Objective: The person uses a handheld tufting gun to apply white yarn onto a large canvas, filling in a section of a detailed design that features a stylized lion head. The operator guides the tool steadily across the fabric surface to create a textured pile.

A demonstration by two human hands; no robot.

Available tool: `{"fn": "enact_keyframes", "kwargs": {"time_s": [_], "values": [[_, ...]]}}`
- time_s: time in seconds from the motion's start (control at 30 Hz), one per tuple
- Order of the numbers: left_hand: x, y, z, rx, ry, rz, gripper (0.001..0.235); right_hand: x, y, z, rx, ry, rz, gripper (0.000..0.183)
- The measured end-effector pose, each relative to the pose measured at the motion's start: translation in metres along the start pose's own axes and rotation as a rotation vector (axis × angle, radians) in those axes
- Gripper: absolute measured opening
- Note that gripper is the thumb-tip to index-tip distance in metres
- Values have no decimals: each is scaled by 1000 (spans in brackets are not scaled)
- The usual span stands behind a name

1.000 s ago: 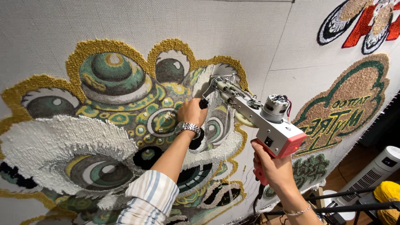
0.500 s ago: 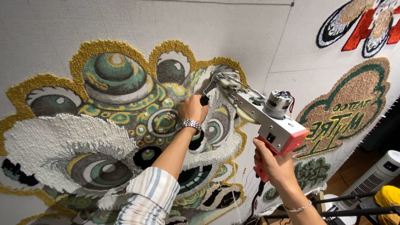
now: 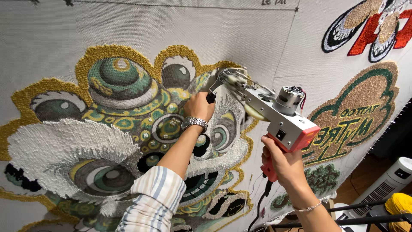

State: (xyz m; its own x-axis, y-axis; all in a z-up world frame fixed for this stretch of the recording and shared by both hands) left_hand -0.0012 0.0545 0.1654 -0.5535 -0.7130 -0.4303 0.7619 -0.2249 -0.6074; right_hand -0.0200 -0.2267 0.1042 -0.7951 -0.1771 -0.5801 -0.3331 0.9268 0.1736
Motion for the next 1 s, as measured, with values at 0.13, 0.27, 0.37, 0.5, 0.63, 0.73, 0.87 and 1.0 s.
{"fn": "enact_keyframes", "kwargs": {"time_s": [0.13,0.27,0.37,0.5,0.63,0.73,0.87,1.0], "values": [[0,3,-1,30,52,51,22,0,-2,-1,-46,7,-7,22],[-6,19,-2,50,-1,13,24,-1,-9,-1,-75,13,-3,22],[-3,49,-3,119,-101,-246,35,1,-22,1,-105,83,14,25],[9,79,10,539,-87,-715,43,-6,-55,-7,-72,177,-67,31],[30,98,35,632,29,-992,43,-13,-105,-10,-112,137,-110,34],[53,116,51,648,76,-1057,40,-19,-150,-9,-128,125,-161,34],[87,131,60,776,-3,-1050,35,-15,-202,6,-167,183,-200,37],[121,128,53,678,-56,-876,31,-5,-234,33,-246,304,-234,36]]}}
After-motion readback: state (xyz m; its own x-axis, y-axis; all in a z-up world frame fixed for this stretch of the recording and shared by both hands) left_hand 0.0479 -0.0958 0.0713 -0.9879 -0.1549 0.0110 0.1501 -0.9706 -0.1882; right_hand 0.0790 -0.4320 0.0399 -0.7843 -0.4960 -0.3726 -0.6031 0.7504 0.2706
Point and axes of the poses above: each hand's wrist, its own x-axis away from the middle knuckle, its own y-axis out of the palm, z = x × y, the point moved 3 cm from there along -x, towards the middle knuckle, and after that the axes turned 14 degrees about -y, right-handed, at the moved point
